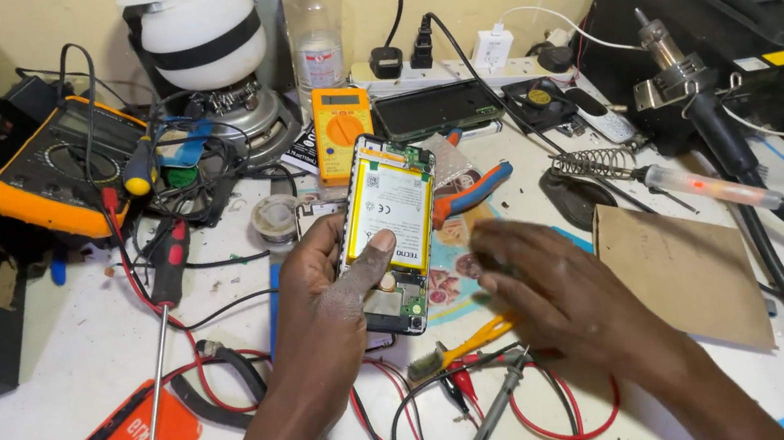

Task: The person uses a soldering iron on a small green circuit board, then applies liquid from a bottle to the board using a yellow tool. They subsequently handle a disassembled smartphone, connecting a ribbon cable to the motherboard and reattaching the back cover.

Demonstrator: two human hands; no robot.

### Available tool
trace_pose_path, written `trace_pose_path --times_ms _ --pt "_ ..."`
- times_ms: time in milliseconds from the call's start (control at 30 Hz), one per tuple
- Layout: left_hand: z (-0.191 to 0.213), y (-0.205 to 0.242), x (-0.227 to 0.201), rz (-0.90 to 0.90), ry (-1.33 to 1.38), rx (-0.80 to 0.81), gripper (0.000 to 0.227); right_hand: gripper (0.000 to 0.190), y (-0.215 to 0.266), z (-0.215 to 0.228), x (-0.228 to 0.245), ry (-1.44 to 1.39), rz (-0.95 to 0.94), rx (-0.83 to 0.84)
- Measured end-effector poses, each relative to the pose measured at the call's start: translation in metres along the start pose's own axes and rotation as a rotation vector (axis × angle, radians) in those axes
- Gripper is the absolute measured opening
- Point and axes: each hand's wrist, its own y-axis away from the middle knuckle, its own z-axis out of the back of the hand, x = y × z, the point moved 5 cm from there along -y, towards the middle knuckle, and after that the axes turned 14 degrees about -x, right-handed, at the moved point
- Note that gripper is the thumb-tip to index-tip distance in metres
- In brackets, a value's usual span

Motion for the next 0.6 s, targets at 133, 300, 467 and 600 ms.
trace_pose_path --times_ms 133,300,467,600 --pt "-0.002 0.003 -0.004 0.034 0.01 -0.007 0.038 0.072 0.01 -0.024 0.009 0.072 -0.114 0.206" --pt "-0.001 0.002 -0.003 0.053 -0.036 -0.006 0.039 0.048 0.008 -0.012 0.047 -0.331 0.087 0.136" --pt "-0.003 0.0 0.003 -0.058 -0.056 0.063 0.048 0.047 0.004 -0.007 0.042 -0.236 -0.005 0.143" --pt "-0.002 -0.005 0.005 -0.124 -0.159 0.123 0.052 0.035 0.022 0.023 0.023 -0.399 -0.381 -0.168"
